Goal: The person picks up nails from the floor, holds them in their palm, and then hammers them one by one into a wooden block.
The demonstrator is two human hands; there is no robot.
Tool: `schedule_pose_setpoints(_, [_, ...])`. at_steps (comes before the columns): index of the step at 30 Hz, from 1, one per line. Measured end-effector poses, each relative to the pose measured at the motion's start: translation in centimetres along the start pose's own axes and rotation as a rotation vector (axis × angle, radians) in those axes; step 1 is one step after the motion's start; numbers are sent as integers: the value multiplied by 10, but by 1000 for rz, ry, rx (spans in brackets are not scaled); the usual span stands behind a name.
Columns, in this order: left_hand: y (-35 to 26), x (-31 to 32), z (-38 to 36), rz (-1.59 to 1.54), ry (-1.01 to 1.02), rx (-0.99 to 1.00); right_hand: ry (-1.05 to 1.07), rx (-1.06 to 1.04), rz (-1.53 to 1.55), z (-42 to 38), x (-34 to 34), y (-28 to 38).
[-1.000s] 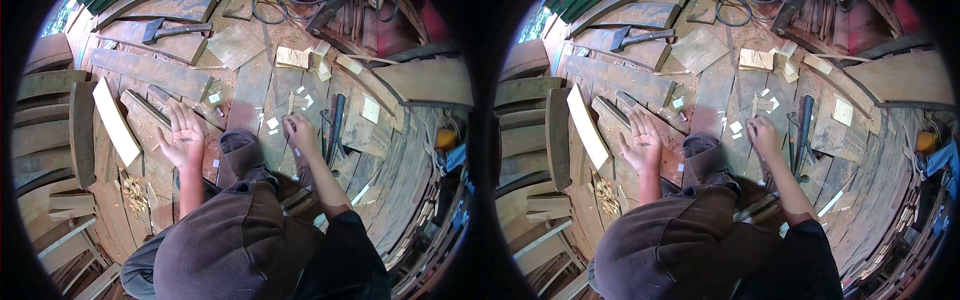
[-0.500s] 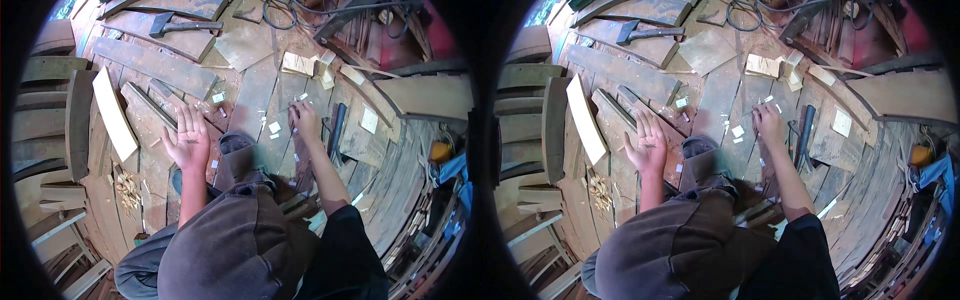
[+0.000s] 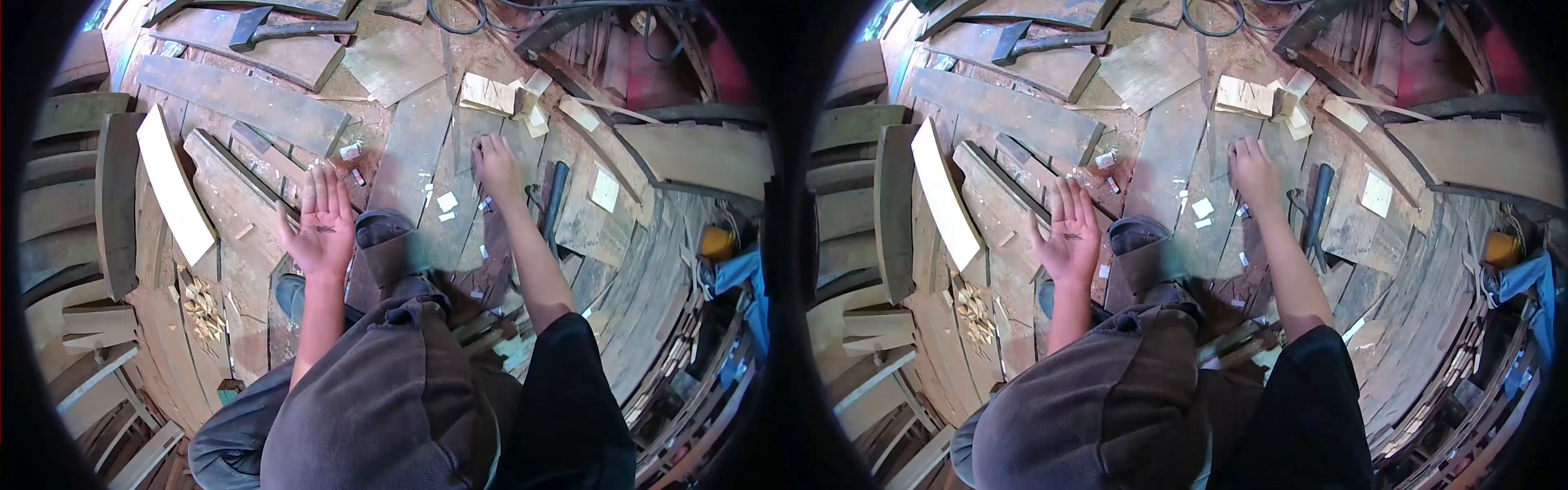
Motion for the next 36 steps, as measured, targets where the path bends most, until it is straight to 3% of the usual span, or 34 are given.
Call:
schedule_pose_setpoints(2, [9, -3, 0, -25, 11, -52, 0, 12, -2, 0, 2, 0])
schedule_pose_setpoints(5, [25, -8, -2, -41, 31, -109, 43, 53, 324, -3, -24, 43])
schedule_pose_setpoints(7, [39, -9, -5, 28, -15, -109, 221, 71, 689, -16, -54, 103])
schedule_pose_setpoints(9, [49, -17, -6, 18, 36, -142, 285, -144, 804, -38, -66, 147])
schedule_pose_setpoints(11, [51, -19, -11, 39, 100, -142, 213, -281, 769, -50, -70, 171])
schedule_pose_setpoints(13, [45, -18, -15, 19, 126, -121, 166, -293, 806, -55, -65, 180])
schedule_pose_setpoints(17, [20, -5, -10, -85, 131, -57, 91, -75, 843, -51, -77, 156])
schedule_pose_setpoints(19, [4, 1, -4, -103, 164, -20, 101, 132, 783, -43, -77, 121])
schedule_pose_setpoints(20, [-2, 10, -5, -21, 45, 74, 146, 250, 750, -44, -69, 98])
schedule_pose_setpoints(23, [-24, 8, 2, -62, 146, 99, 188, 109, 412, -59, -43, 42])
schedule_pose_setpoints(26, [-38, 5, 3, -58, 185, 119, 401, -85, 415, -90, -31, 35])
schedule_pose_setpoints(29, [-43, 2, 4, -65, 173, 137, 466, -213, 399, -101, -23, 35])
schedule_pose_setpoints(33, [-39, 8, 1, -77, 176, 120, 256, 90, 523, -96, -34, 30])
schedule_pose_setpoints(34, [-37, 10, 1, -87, 179, 106, 324, 249, 591, -94, -46, 31])
schedule_pose_setpoints(36, [-35, 11, 1, -65, 202, 106, 301, 269, 515, -105, -53, 14])
Point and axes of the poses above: each hand's wrist, its own z-axis towards the middle knuckle, its own x-axis out of the palm, y = z × x, the point moved 3 cm from there along z, towards the middle knuckle, and after that the axes turned 4 degrees about x, right-handed, at the moved point
